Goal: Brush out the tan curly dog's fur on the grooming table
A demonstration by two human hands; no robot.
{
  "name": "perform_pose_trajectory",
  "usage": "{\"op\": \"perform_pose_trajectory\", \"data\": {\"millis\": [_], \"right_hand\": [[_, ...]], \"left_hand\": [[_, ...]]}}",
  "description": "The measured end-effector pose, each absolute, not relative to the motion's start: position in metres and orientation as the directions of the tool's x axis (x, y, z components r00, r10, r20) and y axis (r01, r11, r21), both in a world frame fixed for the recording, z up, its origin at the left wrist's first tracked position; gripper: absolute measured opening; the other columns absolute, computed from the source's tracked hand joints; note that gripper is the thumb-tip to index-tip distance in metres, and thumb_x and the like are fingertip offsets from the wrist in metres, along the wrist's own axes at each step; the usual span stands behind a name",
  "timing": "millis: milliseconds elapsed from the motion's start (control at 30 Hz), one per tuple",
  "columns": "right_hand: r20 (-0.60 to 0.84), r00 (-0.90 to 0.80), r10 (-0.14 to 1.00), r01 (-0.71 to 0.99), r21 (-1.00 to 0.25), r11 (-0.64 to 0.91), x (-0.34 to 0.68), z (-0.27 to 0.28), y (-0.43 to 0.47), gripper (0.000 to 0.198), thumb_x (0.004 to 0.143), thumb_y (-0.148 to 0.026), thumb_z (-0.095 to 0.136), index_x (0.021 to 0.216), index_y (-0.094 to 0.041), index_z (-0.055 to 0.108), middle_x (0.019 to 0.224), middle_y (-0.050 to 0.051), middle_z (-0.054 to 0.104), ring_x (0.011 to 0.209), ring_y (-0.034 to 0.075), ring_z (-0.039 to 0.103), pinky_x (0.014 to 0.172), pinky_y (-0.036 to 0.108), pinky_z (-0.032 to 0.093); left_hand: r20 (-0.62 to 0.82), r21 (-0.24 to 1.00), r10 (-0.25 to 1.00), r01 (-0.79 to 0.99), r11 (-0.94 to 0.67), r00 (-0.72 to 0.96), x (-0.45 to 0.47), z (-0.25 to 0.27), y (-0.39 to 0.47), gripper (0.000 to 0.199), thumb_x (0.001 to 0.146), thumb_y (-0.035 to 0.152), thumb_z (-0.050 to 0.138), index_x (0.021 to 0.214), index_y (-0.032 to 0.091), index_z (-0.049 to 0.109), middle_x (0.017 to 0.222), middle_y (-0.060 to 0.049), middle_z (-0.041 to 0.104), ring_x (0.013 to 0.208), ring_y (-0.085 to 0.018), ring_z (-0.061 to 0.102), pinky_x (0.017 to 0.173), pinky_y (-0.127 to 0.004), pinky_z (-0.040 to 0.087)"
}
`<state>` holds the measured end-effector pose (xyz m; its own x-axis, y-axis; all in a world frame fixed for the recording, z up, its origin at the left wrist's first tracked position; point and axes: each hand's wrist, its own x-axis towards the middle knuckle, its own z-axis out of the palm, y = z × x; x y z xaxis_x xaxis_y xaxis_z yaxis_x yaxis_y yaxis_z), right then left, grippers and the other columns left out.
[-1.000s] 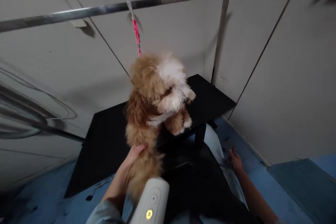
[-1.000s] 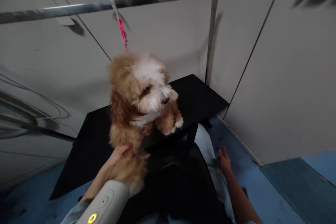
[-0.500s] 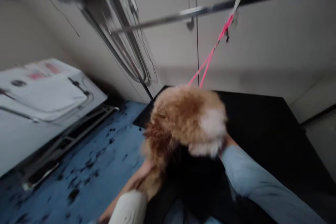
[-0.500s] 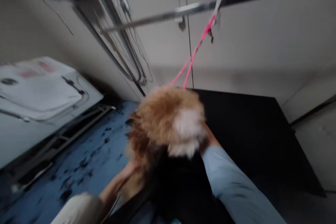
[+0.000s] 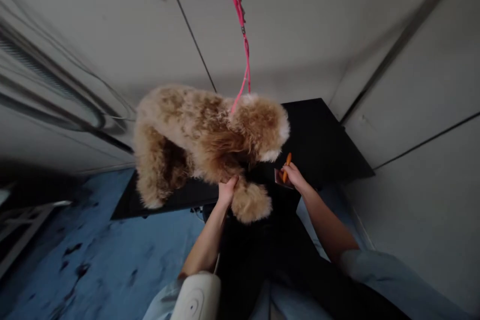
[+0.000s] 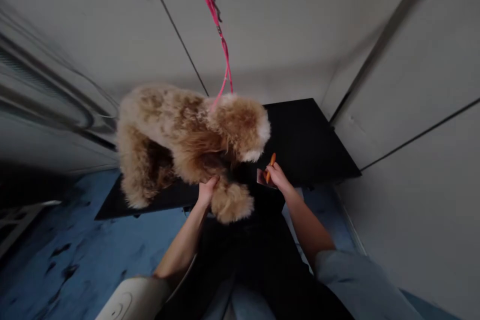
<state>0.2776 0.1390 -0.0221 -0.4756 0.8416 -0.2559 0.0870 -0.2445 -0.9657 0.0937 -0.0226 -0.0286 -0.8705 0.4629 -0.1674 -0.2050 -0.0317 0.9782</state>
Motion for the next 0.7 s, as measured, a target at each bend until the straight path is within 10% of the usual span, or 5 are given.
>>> {"op": "perform_pose_trajectory", "data": {"millis": [300, 500, 700], "right_hand": [[0.178, -0.734, 0.656, -0.094, -0.982, 0.161, 0.211, 0.055, 0.124, 0.023, 0.078, -0.040, 0.070, 0.083, -0.021, 0.057, 0.081, 0.000, 0.063, 0.075, 0.016, 0.060, 0.076, 0.031, 0.052], [0.428, -0.398, 0.811, 0.026, -0.879, 0.476, 0.189, 0.076, 0.162, 0.017, 0.084, -0.037, 0.063, 0.086, -0.022, 0.056, 0.088, 0.003, 0.062, 0.088, 0.019, 0.061, 0.086, 0.034, 0.051], [0.205, -0.821, 0.534, -0.009, -0.938, 0.346, 0.190, 0.066, 0.148, 0.025, 0.072, -0.039, 0.071, 0.079, -0.020, 0.057, 0.075, 0.000, 0.062, 0.071, 0.016, 0.060, 0.071, 0.032, 0.053]], "left_hand": [[-0.004, 0.999, 0.625, -0.034, -0.037, -0.781, 0.097, -0.032, 0.007, 0.044, 0.058, 0.038, 0.075, 0.095, 0.016, 0.069, 0.102, -0.009, 0.074, 0.101, -0.027, 0.068, 0.103, -0.043, 0.051], [-0.037, 0.998, 0.669, -0.064, -0.016, -0.742, 0.120, -0.045, -0.001, 0.043, 0.059, 0.029, 0.071, 0.099, 0.015, 0.066, 0.108, -0.013, 0.074, 0.109, -0.028, 0.069, 0.107, -0.043, 0.050], [0.002, 1.000, 0.714, -0.020, -0.022, -0.700, 0.119, -0.045, 0.004, 0.039, 0.064, 0.027, 0.070, 0.101, 0.013, 0.068, 0.106, -0.012, 0.075, 0.107, -0.028, 0.070, 0.105, -0.044, 0.052]]}}
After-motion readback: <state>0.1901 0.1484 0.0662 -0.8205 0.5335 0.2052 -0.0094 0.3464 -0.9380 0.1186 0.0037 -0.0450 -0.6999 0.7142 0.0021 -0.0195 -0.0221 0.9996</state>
